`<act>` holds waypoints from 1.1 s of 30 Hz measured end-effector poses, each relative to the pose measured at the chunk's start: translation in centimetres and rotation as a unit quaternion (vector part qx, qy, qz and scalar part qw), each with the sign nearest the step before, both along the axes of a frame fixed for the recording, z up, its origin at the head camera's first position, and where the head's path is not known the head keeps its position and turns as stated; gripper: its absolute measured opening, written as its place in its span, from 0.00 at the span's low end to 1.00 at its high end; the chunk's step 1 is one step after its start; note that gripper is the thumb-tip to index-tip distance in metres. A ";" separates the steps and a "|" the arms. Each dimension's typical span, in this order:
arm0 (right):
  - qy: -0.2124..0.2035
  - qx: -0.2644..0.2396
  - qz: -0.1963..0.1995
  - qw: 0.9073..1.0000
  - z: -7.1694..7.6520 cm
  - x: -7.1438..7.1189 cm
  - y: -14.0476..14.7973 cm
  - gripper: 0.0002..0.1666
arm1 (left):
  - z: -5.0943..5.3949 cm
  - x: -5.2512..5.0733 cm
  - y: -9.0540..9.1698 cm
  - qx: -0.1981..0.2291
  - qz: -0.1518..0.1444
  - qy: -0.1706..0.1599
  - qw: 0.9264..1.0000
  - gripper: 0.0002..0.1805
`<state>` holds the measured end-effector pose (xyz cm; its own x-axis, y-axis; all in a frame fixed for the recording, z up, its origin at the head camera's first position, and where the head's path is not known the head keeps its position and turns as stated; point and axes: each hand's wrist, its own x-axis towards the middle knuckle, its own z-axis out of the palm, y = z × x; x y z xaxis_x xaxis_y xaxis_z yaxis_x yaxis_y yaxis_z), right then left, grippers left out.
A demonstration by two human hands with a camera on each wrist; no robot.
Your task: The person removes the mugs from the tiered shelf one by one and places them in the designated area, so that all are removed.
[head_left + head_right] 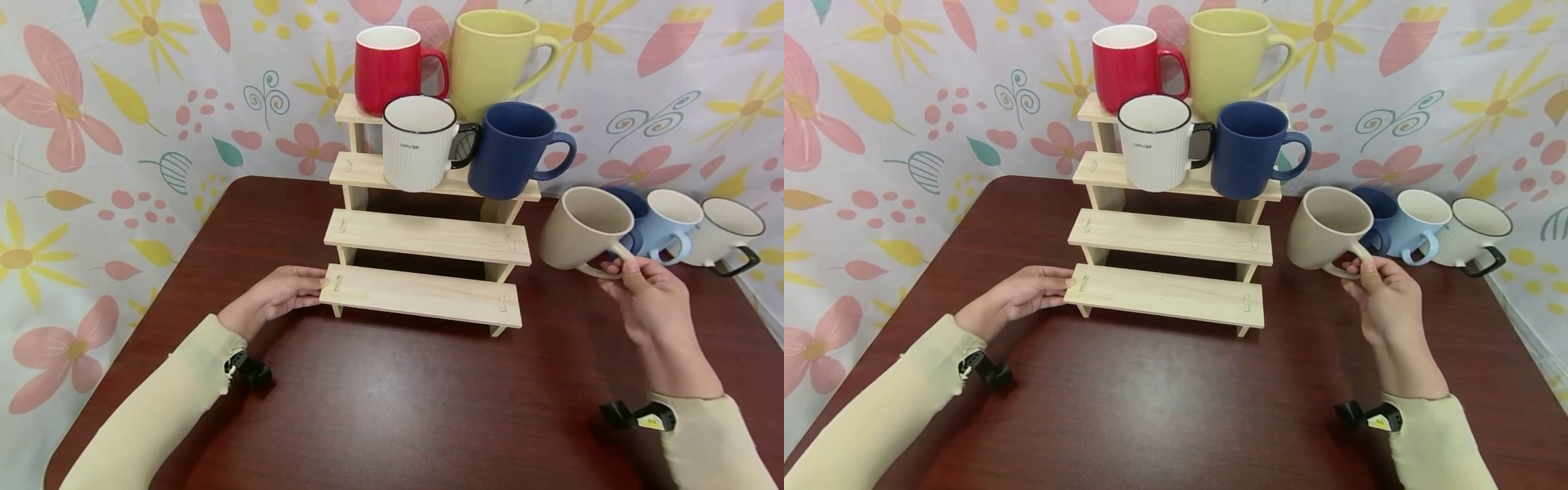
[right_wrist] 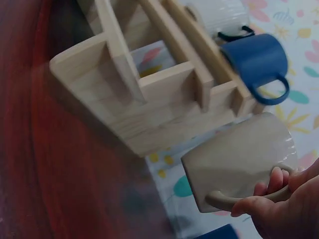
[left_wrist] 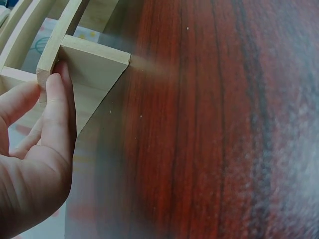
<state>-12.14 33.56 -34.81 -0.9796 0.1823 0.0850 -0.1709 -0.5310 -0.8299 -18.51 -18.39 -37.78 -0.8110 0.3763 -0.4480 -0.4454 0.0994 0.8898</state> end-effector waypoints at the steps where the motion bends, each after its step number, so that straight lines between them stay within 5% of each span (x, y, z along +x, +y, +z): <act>1: -0.001 -0.001 -0.002 1.000 -0.2 -0.2 -0.1 0.10 | 0.0 0.0 0.0 0.001 -0.001 0.000 1.000 0.32; 19: -0.082 0.044 -0.053 0.994 -2.5 -3.2 -1.0 0.10 | -0.4 -0.3 0.0 -0.001 0.008 -0.006 1.000 0.31; 33: -0.113 0.029 -0.078 0.990 -2.9 -4.8 -1.1 0.08 | -0.3 -0.3 0.0 -0.002 0.005 -0.003 1.000 0.31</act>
<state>-16.99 32.50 -37.69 -0.9350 0.3342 -0.1185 -0.0536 -0.4636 -0.8844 -18.83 -18.35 -38.13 -0.8120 0.3655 -0.4550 -0.4524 0.0984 0.8864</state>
